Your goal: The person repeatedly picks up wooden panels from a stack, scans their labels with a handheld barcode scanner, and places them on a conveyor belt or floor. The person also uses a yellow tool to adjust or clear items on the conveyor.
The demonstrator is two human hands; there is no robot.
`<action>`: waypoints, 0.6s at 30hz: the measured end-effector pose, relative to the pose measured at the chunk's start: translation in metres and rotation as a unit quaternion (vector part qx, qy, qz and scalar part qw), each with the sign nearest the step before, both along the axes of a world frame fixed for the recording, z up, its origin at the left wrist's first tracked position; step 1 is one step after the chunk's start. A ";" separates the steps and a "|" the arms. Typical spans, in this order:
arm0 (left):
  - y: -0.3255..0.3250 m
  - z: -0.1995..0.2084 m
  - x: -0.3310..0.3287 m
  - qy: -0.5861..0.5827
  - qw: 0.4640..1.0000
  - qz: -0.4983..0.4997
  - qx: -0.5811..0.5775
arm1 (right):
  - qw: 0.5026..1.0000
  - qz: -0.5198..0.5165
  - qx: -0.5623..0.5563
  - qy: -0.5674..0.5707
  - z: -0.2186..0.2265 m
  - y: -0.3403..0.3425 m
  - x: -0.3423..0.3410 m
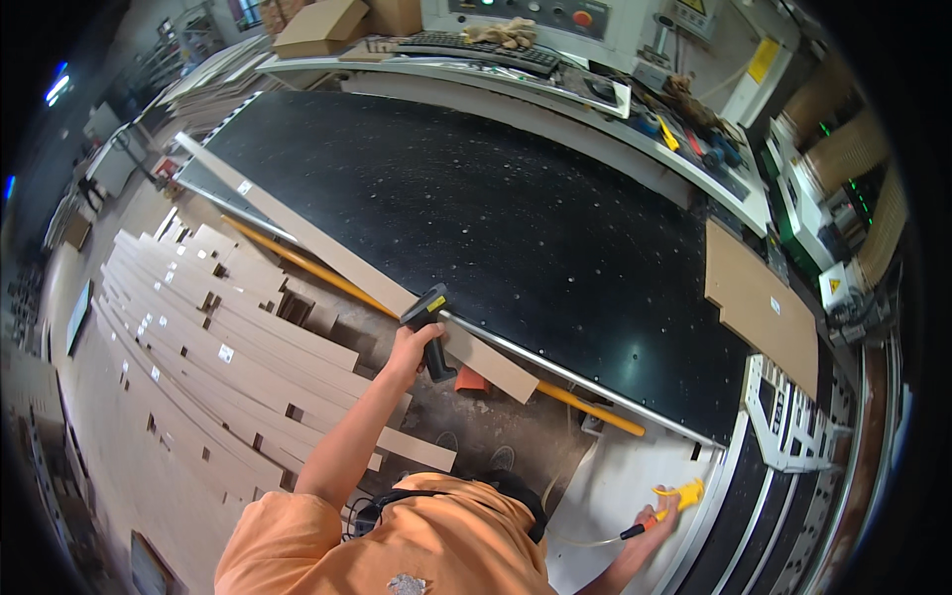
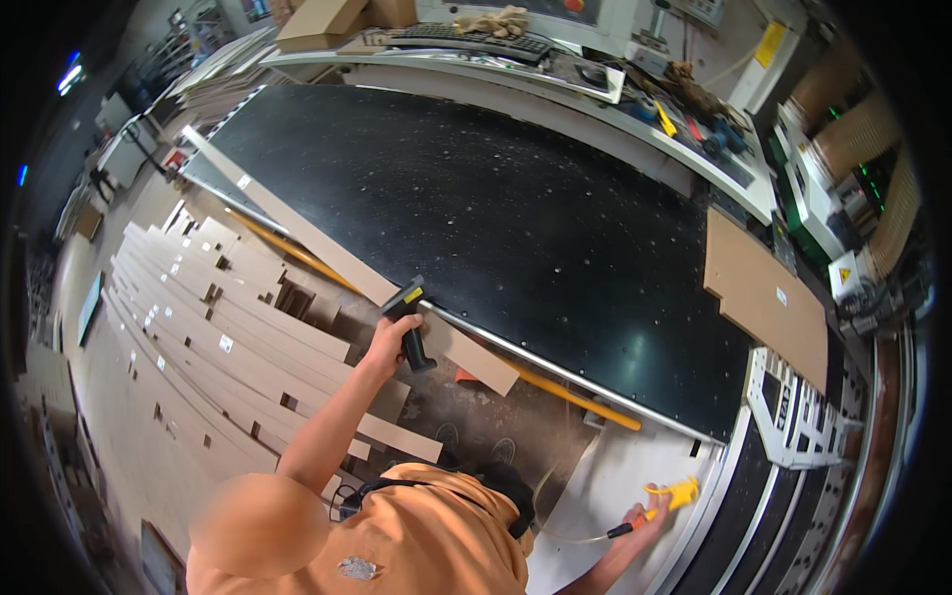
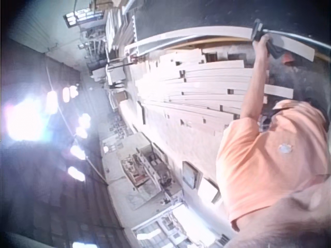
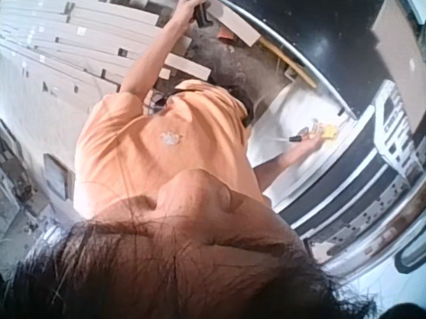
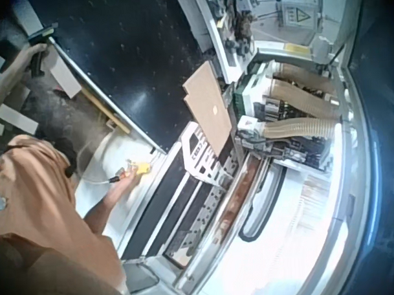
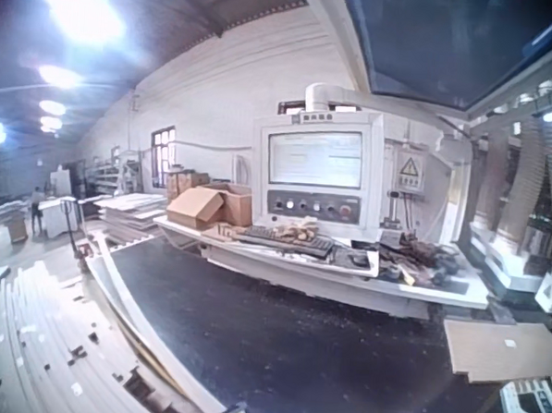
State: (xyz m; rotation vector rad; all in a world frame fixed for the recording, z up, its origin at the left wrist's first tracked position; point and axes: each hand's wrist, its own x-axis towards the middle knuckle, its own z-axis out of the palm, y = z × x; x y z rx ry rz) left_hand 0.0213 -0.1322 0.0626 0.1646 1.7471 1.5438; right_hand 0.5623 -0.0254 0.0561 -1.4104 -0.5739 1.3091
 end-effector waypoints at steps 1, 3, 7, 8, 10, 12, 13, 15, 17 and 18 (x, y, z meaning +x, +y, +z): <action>0.005 0.000 -0.003 -0.004 1.000 0.004 0.008 | 0.997 0.063 -0.046 -0.002 0.005 -0.007 -0.015; 0.014 -0.002 -0.006 0.009 0.999 -0.003 0.036 | 0.976 0.197 -0.098 -0.004 0.017 -0.022 -0.044; 0.022 -0.003 -0.008 0.037 0.997 -0.010 0.069 | 0.868 0.494 -0.056 -0.002 0.047 -0.050 -0.106; 0.022 -0.003 -0.008 0.041 0.998 -0.008 0.054 | 0.841 0.538 -0.059 -0.007 0.056 -0.054 -0.120; 0.021 -0.004 -0.009 0.057 0.997 -0.013 0.051 | 0.797 0.601 -0.052 0.016 0.073 -0.059 -0.143; 0.019 -0.005 -0.010 0.034 0.995 -0.011 0.092 | 0.766 0.642 -0.035 0.012 0.086 -0.058 -0.160; 0.020 -0.007 -0.009 0.042 0.988 0.008 0.146 | 0.755 0.655 -0.030 0.012 0.092 -0.057 -0.166; 0.019 -0.011 -0.010 0.060 0.989 -0.012 0.133 | 0.742 0.670 -0.019 0.014 0.099 -0.053 -0.174; 0.018 -0.015 -0.011 0.052 0.990 -0.021 0.132 | 0.744 0.667 -0.004 0.023 0.103 -0.049 -0.177; 0.018 -0.018 -0.011 0.032 0.989 -0.017 0.141 | 0.746 0.666 0.003 0.029 0.105 -0.047 -0.178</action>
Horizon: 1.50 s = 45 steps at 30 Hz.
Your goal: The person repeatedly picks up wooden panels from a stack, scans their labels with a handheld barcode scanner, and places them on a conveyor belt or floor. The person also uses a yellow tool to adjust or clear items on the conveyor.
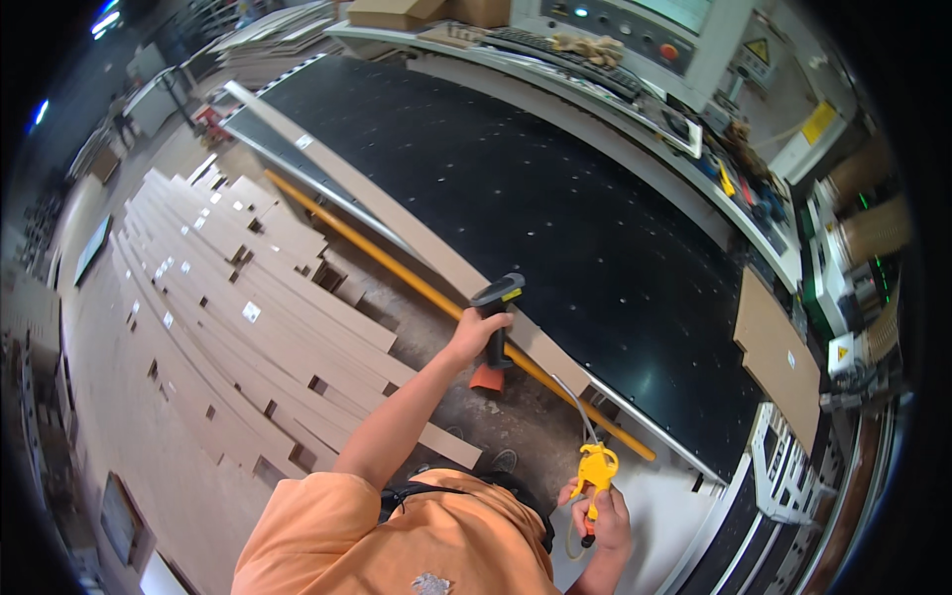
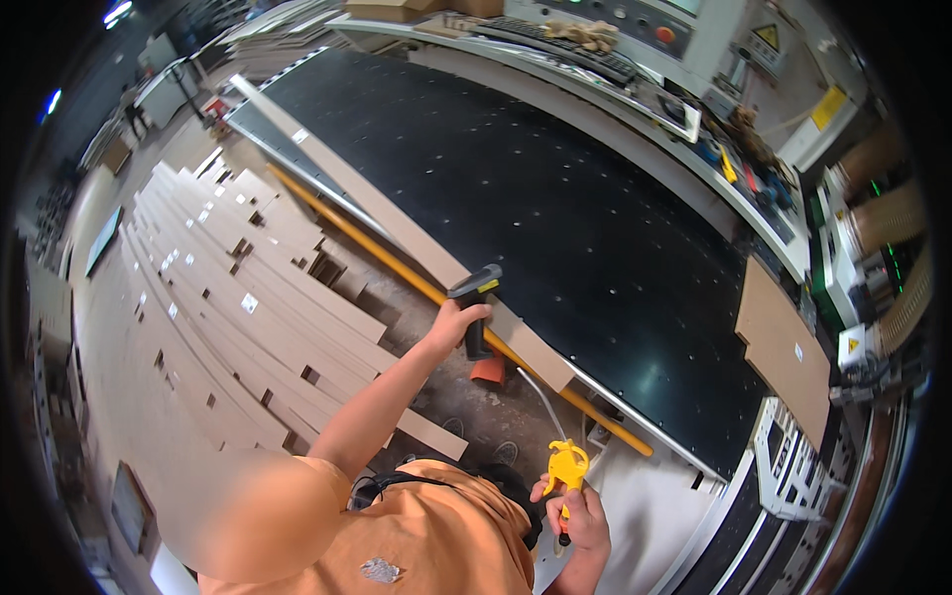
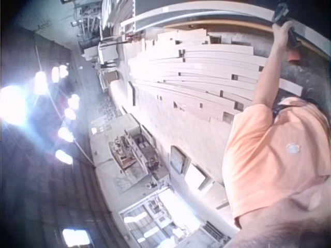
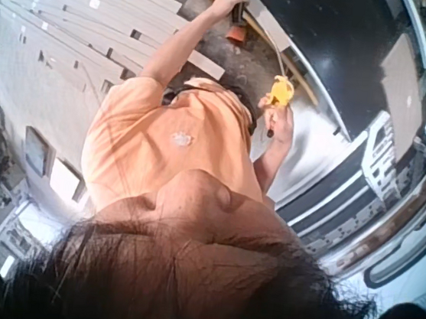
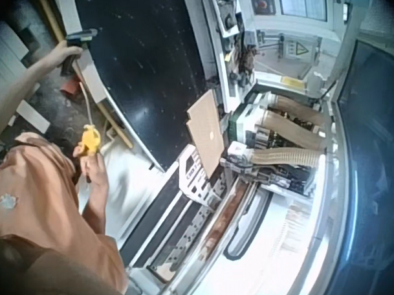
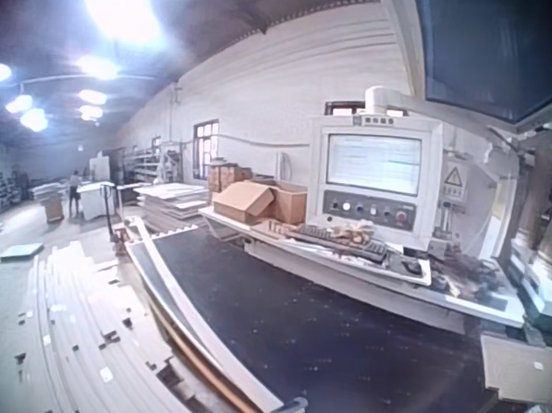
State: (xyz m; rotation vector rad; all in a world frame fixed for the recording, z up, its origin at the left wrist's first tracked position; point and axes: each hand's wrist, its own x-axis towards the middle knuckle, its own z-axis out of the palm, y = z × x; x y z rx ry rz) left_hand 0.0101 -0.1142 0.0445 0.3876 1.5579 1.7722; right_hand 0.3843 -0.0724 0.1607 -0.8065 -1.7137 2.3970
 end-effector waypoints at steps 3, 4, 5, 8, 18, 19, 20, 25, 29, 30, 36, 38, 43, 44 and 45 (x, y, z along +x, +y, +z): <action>0.000 -0.005 -0.001 0.000 1.000 -0.006 0.015 | 0.999 0.036 -0.007 -0.001 0.004 0.005 0.001; -0.001 -0.005 -0.001 0.002 1.000 -0.001 -0.010 | 0.998 0.067 -0.015 0.007 0.005 0.007 0.003; -0.001 -0.006 -0.001 -0.002 1.000 -0.003 0.006 | 0.996 0.087 -0.026 -0.002 0.005 0.009 0.005; -0.001 -0.008 -0.003 -0.023 0.999 -0.024 0.031 | 0.969 0.222 -0.021 -0.110 0.004 0.016 0.010; 0.000 -0.016 0.003 -0.031 1.000 0.001 0.007 | 0.971 0.212 0.012 -0.108 0.012 0.041 0.036; -0.002 -0.016 0.003 -0.024 1.000 0.001 0.013 | 0.974 0.204 -0.001 -0.098 0.012 0.042 0.038; -0.002 -0.015 0.003 -0.021 1.000 -0.001 0.015 | 0.976 0.197 -0.014 -0.089 0.012 0.042 0.041; -0.003 -0.011 0.002 -0.031 0.999 -0.006 0.010 | 0.962 0.229 -0.034 -0.146 0.008 0.034 0.053; -0.002 -0.012 0.003 -0.027 0.999 -0.002 0.035 | 0.936 0.277 -0.028 -0.215 0.015 0.035 0.053; -0.002 -0.013 0.003 -0.023 0.999 0.008 0.046 | 0.924 0.312 -0.011 -0.218 0.019 0.033 0.052; -0.005 -0.012 -0.002 0.016 1.000 0.003 -0.003 | 0.913 0.336 0.078 -0.218 0.055 0.049 0.037; -0.006 -0.006 -0.002 0.000 1.000 -0.003 0.022 | 0.928 0.295 0.090 -0.207 0.059 0.054 0.036; -0.016 0.006 0.003 0.008 0.999 -0.004 -0.043 | 0.952 0.241 0.071 -0.177 0.037 0.056 0.040; -0.015 0.006 0.005 0.012 0.999 0.002 -0.037 | 0.967 0.191 0.066 -0.157 0.028 0.054 0.042; -0.015 0.005 0.005 0.006 0.999 0.003 -0.042 | 0.977 0.140 0.067 -0.144 0.017 0.052 0.044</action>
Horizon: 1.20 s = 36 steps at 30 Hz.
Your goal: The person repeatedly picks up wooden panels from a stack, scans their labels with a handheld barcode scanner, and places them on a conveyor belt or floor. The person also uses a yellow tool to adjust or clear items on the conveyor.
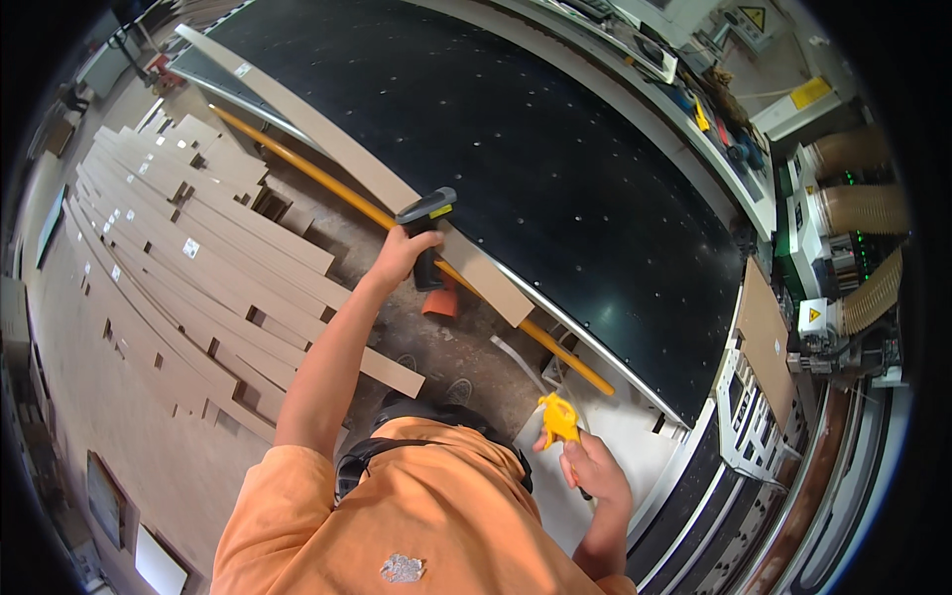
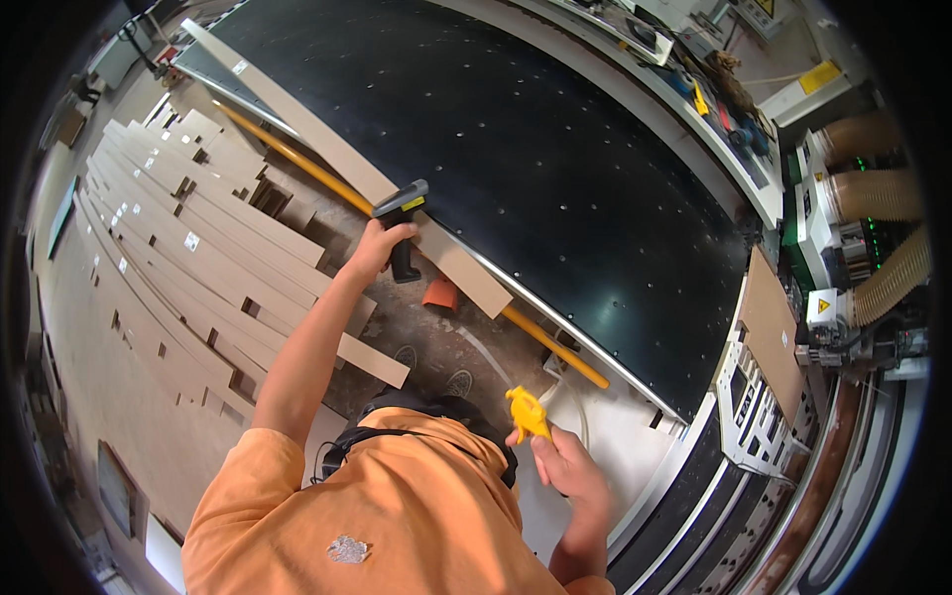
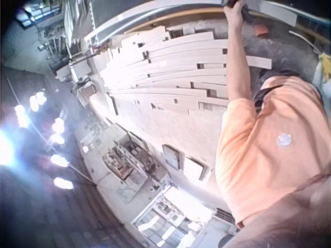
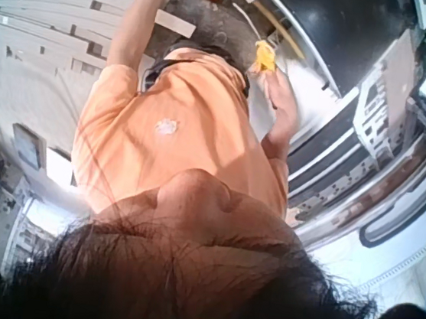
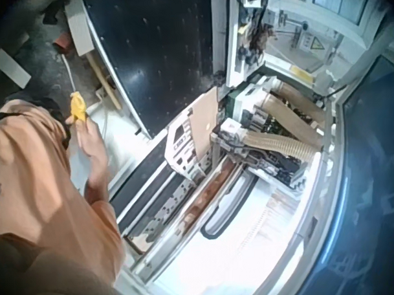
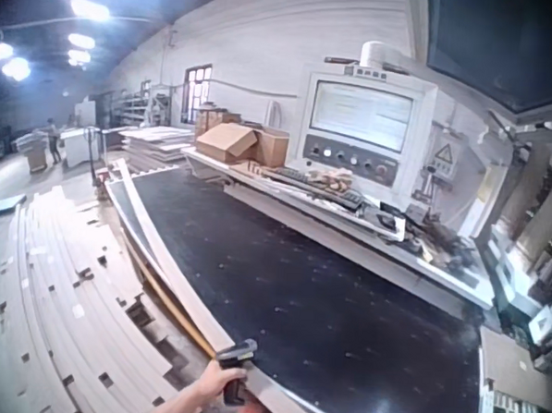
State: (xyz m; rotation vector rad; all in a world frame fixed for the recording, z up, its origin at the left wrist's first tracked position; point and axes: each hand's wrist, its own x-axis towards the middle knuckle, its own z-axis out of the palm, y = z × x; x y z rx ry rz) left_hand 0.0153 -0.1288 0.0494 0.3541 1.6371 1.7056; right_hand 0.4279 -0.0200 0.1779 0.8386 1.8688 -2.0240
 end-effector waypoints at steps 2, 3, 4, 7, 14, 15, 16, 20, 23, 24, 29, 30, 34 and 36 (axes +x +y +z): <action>0.003 -0.003 0.003 0.022 0.999 0.023 -0.006 | 0.996 -0.065 0.045 0.030 -0.023 -0.002 0.005; 0.004 -0.004 0.004 0.035 0.999 0.035 -0.008 | 0.991 -0.126 0.040 0.013 -0.034 -0.002 0.008; 0.005 -0.005 0.005 0.044 0.998 0.036 -0.019 | 0.982 -0.186 0.039 0.003 -0.045 -0.002 0.011; 0.006 -0.008 0.006 0.042 0.996 0.044 -0.069 | 0.938 -0.342 0.043 -0.021 -0.070 0.001 0.023; 0.003 -0.025 0.003 0.024 0.997 0.053 -0.053 | 0.817 -0.574 0.054 0.000 -0.108 0.005 0.051; 0.001 -0.029 0.001 0.016 0.998 0.051 -0.038 | 0.799 -0.601 0.035 -0.016 -0.112 0.006 0.054; 0.004 -0.035 0.001 0.016 0.996 0.086 0.029 | 0.778 -0.627 0.031 -0.009 -0.116 0.007 0.055; 0.000 -0.051 -0.009 -0.043 0.995 0.084 0.036 | 0.701 -0.705 0.107 0.023 -0.121 0.020 0.061; -0.001 -0.053 -0.013 -0.021 0.993 0.080 -0.081 | 0.648 -0.741 0.165 0.065 -0.113 0.029 0.066; 0.000 -0.054 -0.012 -0.008 0.991 0.093 -0.094 | 0.640 -0.742 0.179 0.090 -0.109 0.031 0.067; 0.003 -0.054 -0.006 0.026 0.997 0.067 0.023 | 0.596 -0.779 0.177 0.083 -0.092 0.027 0.074; 0.004 -0.053 -0.007 0.025 0.996 0.080 0.016 | 0.588 -0.786 0.172 0.081 -0.088 0.026 0.076; 0.005 -0.053 -0.012 0.046 0.998 0.042 -0.030 | 0.544 -0.801 0.225 0.105 -0.079 0.023 0.089; 0.005 -0.054 -0.016 0.048 0.997 0.050 -0.046 | 0.545 -0.800 0.224 0.108 -0.077 0.025 0.094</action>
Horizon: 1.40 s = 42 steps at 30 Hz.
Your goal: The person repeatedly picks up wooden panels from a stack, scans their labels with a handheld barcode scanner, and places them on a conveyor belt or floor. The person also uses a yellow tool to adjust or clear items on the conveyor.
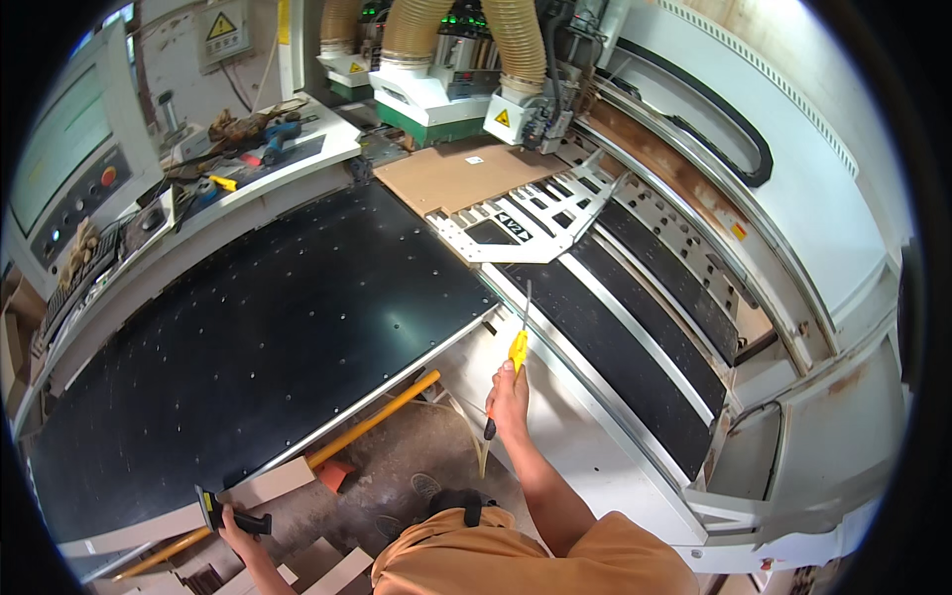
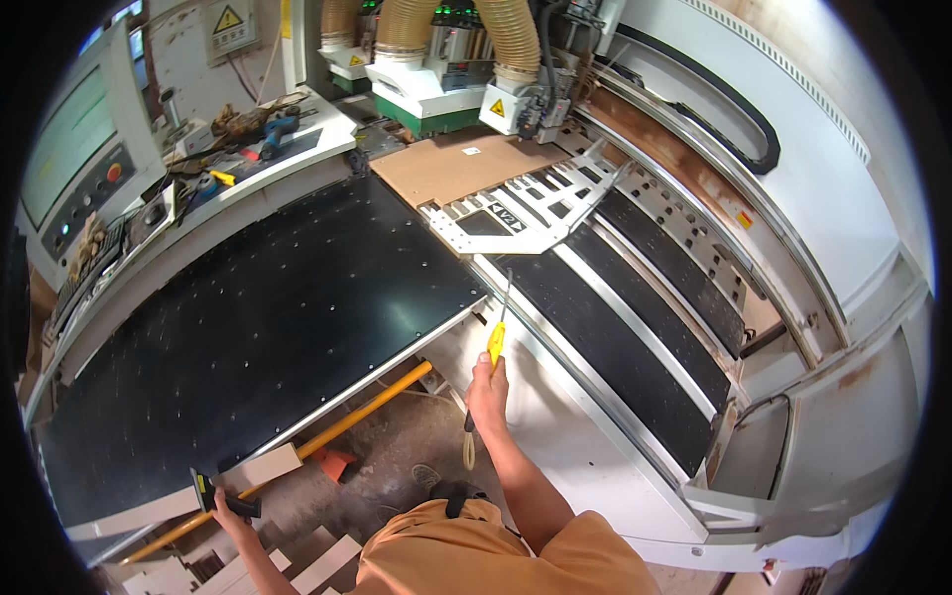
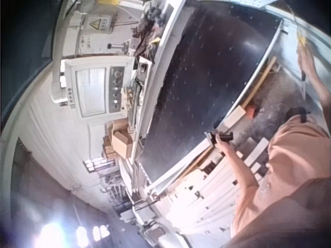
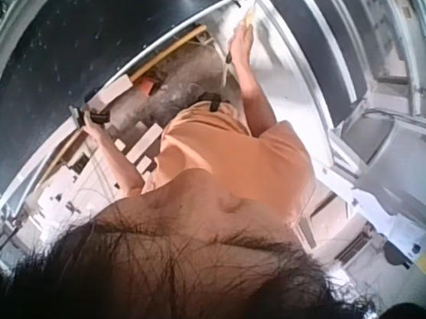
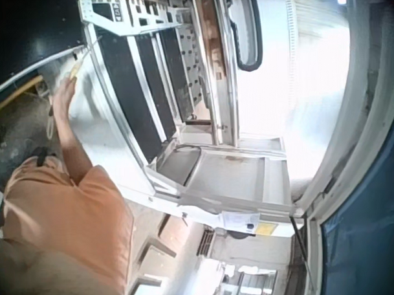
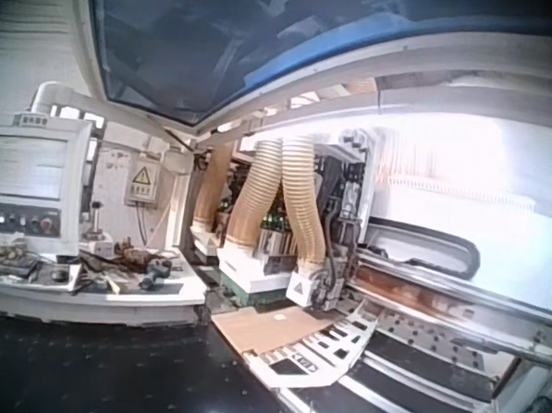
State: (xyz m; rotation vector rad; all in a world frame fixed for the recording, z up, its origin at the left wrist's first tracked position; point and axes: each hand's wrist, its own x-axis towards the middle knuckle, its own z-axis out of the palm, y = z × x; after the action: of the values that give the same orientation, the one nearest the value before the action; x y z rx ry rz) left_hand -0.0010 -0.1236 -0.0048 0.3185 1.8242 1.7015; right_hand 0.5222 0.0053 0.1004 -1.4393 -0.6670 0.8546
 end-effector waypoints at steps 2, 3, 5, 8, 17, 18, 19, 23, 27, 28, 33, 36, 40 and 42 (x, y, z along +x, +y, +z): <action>-0.001 -0.004 -0.004 -0.012 1.000 -0.006 0.020 | 1.000 0.006 0.007 0.005 -0.002 0.002 0.002; -0.003 -0.005 -0.006 -0.011 1.000 -0.018 0.003 | 1.000 0.009 -0.006 0.003 -0.003 0.003 0.002; -0.003 -0.013 -0.009 -0.002 0.999 -0.024 0.038 | 1.000 0.012 -0.022 0.003 -0.010 0.002 0.001; -0.001 -0.025 -0.017 -0.005 1.000 -0.010 0.001 | 0.998 -0.012 -0.047 0.028 -0.023 0.000 0.003; 0.003 -0.020 -0.013 0.010 1.000 -0.022 0.020 | 0.925 -0.335 0.018 0.180 -0.074 -0.008 0.087; 0.006 -0.016 -0.006 0.004 0.999 -0.011 0.035 | 0.911 -0.365 0.021 0.191 -0.081 -0.012 0.099; -0.002 -0.010 0.000 -0.003 0.998 -0.003 0.062 | 0.906 -0.373 0.026 0.197 -0.085 -0.013 0.110; 0.003 0.016 0.007 0.010 1.000 0.028 0.005 | 0.917 -0.342 0.049 0.202 -0.075 -0.018 0.121; 0.004 0.037 0.012 -0.017 1.000 0.024 -0.001 | 0.992 -0.075 -0.011 0.103 -0.040 0.002 0.089; 0.004 0.042 0.014 -0.026 1.000 0.012 0.007 | 0.995 -0.025 -0.050 0.086 -0.035 0.010 0.073; 0.020 0.051 0.018 -0.035 0.999 0.022 0.008 | 0.957 0.235 -0.159 0.054 -0.018 0.024 0.001; 0.028 0.049 0.018 -0.022 1.000 0.016 0.015 | 0.884 0.437 -0.161 0.036 -0.012 0.018 -0.045; 0.030 0.046 0.018 -0.007 1.000 0.012 0.022 | 0.762 0.616 -0.190 0.062 -0.001 -0.004 -0.093; 0.029 0.044 0.020 -0.008 1.000 0.019 0.003 | 0.716 0.670 -0.186 0.063 0.002 -0.016 -0.109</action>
State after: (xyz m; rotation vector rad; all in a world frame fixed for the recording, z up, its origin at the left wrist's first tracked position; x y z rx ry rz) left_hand 0.0188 -0.0944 0.0393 0.2727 1.8250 1.7301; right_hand 0.4136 -0.0102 0.1028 -1.0232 -1.5362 2.2975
